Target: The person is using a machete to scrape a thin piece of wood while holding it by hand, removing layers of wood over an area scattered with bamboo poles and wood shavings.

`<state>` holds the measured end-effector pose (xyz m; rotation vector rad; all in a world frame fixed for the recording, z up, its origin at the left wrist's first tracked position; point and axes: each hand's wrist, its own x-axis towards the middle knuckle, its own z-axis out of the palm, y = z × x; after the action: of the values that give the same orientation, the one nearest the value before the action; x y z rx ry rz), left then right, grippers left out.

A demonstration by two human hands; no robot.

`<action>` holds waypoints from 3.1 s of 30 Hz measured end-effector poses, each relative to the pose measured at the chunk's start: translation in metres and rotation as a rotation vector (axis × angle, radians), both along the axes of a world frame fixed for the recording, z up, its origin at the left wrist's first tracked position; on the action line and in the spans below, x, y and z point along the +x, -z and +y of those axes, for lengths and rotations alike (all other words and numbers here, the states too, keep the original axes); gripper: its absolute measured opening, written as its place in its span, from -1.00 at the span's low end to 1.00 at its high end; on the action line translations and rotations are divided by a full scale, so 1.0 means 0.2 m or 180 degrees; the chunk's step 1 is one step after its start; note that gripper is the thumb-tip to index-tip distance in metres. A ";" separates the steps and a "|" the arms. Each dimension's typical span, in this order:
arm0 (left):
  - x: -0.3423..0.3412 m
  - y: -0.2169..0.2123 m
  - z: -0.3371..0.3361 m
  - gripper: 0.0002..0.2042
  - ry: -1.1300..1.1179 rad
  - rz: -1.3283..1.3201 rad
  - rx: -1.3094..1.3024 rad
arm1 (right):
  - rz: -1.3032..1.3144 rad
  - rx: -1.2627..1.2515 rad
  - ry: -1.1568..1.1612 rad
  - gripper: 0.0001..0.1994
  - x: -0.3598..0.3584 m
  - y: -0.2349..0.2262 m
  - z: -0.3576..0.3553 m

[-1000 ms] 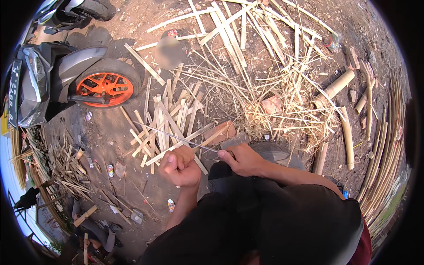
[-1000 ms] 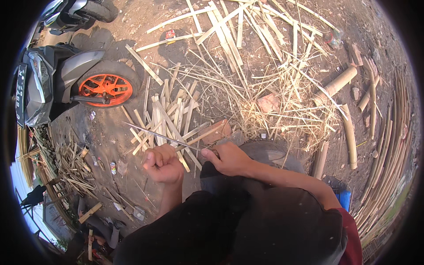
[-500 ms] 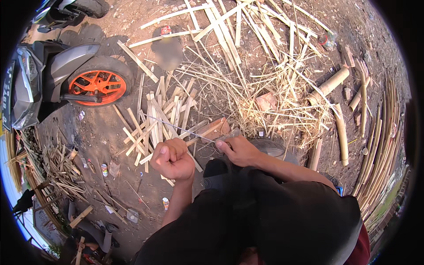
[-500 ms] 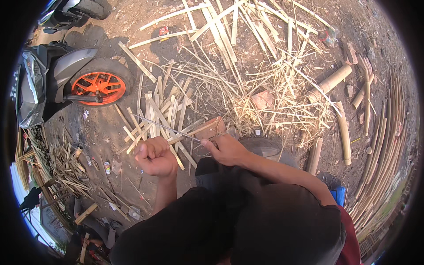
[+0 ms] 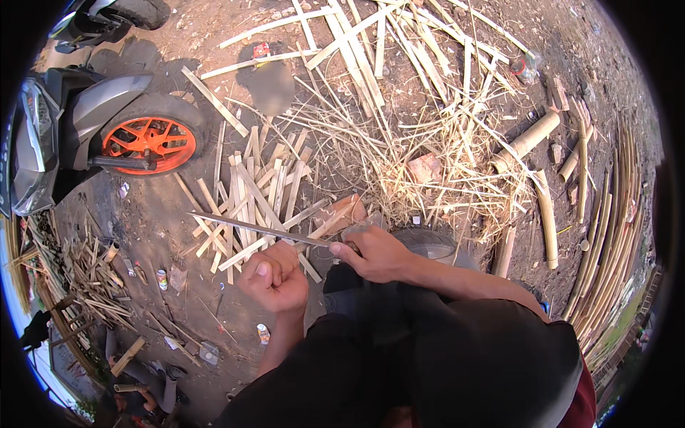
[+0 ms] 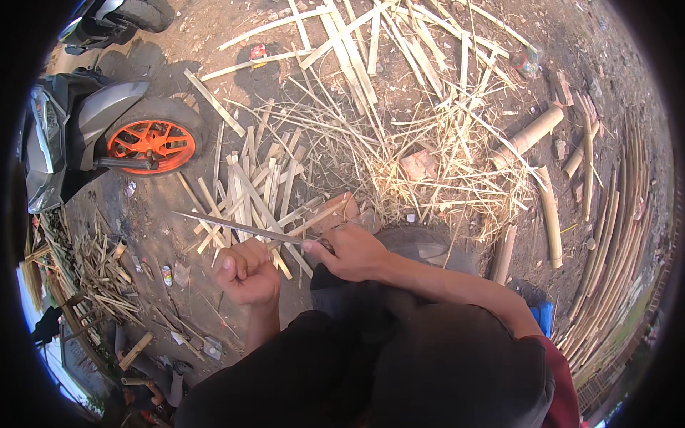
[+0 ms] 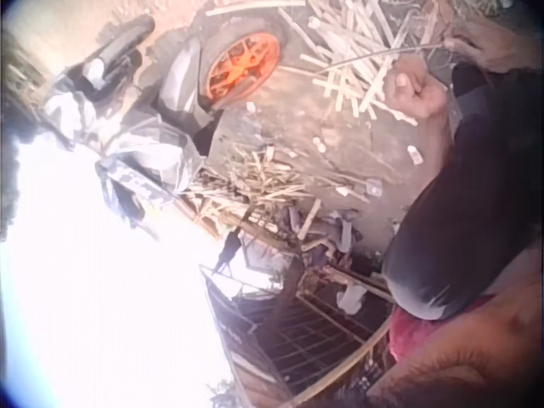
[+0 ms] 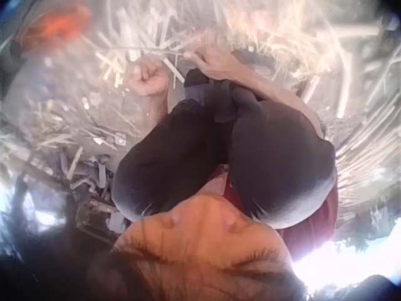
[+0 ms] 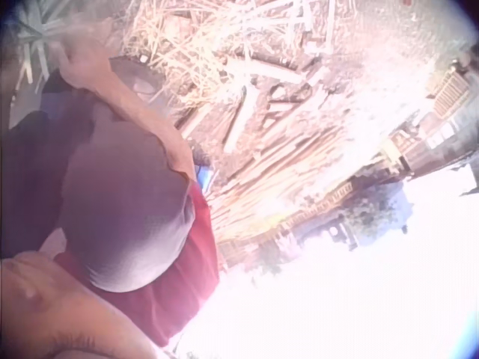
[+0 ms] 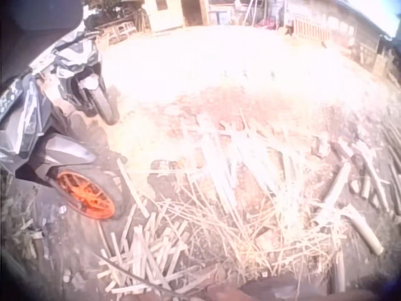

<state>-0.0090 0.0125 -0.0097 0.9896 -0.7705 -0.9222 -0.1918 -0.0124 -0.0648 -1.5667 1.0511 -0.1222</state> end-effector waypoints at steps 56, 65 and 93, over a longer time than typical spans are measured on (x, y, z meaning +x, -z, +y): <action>-0.01 -0.07 -0.13 -0.70 -0.1288 0.0594 0.0443 | 0.2024 0.0707 0.0132 -0.21 -0.59 0.61 0.15; 0.04 -0.05 -0.13 -0.71 -0.0350 0.0582 0.0261 | -0.0278 0.0252 0.0477 -0.36 -0.02 0.00 -0.01; 0.09 0.01 -0.04 -0.67 0.0076 0.0412 0.0002 | 0.0474 0.0283 0.0203 -0.32 -0.14 0.42 0.12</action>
<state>0.0090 0.0052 -0.0122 0.9136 -0.6741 -0.9973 -0.2195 0.0125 -0.1490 -1.4798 1.2075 -0.0021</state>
